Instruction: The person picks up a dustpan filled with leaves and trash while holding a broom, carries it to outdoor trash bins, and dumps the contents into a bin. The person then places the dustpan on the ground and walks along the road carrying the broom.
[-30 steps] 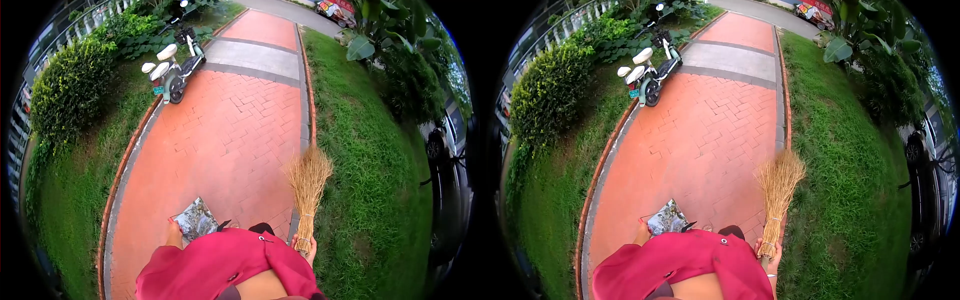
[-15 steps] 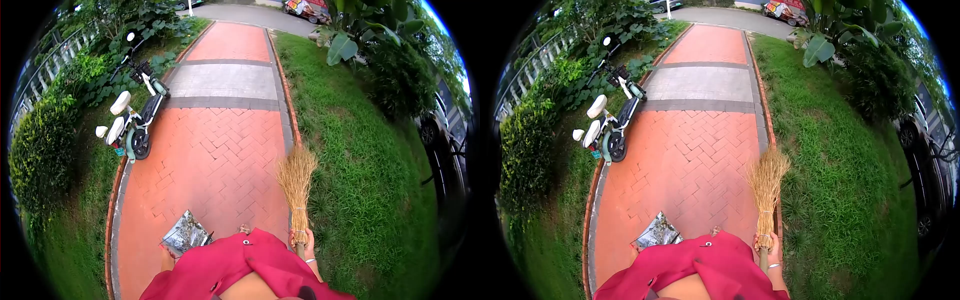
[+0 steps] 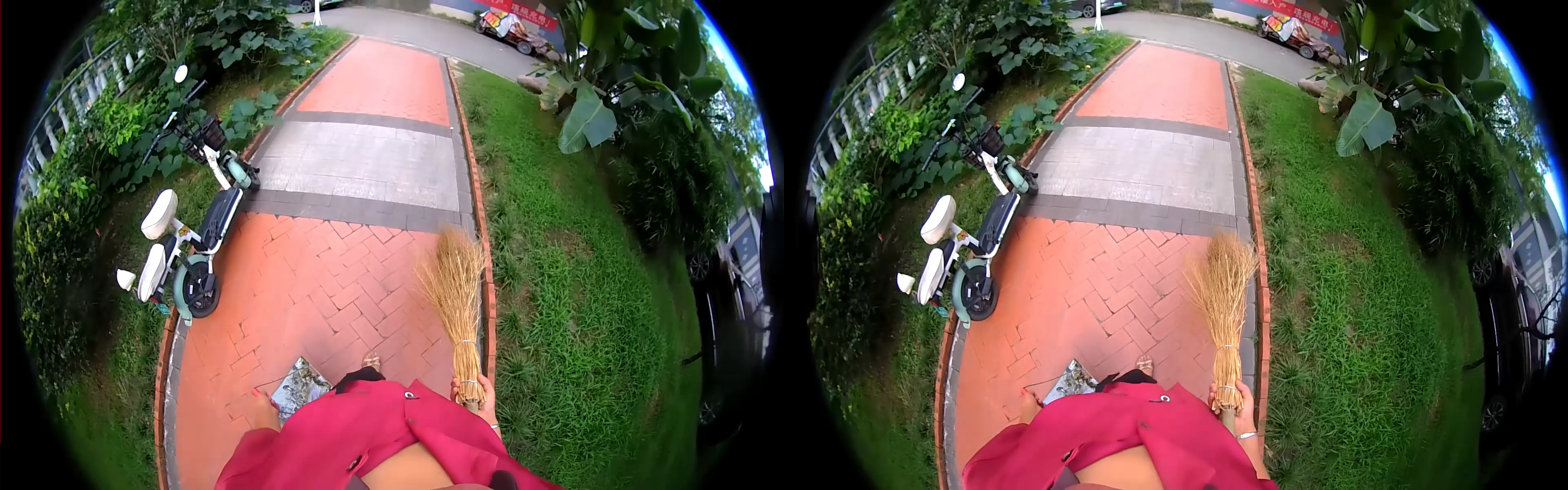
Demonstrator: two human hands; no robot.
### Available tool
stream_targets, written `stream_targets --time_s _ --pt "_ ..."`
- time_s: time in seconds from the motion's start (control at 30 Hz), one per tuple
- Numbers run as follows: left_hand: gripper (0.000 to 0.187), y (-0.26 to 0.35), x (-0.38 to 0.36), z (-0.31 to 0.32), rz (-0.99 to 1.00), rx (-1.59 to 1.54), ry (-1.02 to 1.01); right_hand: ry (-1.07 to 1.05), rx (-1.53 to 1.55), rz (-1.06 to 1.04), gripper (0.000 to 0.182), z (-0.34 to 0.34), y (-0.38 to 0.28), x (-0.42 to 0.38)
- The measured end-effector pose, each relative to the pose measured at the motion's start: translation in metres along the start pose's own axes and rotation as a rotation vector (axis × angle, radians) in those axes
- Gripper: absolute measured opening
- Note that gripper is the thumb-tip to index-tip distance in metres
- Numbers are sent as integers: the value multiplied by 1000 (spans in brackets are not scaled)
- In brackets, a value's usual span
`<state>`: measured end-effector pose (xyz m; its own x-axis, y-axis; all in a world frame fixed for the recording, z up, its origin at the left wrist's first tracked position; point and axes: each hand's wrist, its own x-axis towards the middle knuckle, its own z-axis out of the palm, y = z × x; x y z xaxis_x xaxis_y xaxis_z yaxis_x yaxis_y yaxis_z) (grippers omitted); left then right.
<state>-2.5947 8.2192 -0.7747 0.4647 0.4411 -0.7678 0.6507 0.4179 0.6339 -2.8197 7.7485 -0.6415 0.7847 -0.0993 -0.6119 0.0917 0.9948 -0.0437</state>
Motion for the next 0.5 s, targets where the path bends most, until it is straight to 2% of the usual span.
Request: stream_targets --time_s 0.17,0.3,0.4,0.5 --pt "34 29 70 129 -63 58 -103 101 71 -138 45 75 -65 66" --pt "33 72 101 240 -67 80 -90 38 205 -244 49 121 -121 134" --pt "33 95 118 325 -61 75 -81 64 318 -276 49 171 -174 195" --pt "32 110 130 399 -58 50 -70 57 301 -254 48 187 -238 272"
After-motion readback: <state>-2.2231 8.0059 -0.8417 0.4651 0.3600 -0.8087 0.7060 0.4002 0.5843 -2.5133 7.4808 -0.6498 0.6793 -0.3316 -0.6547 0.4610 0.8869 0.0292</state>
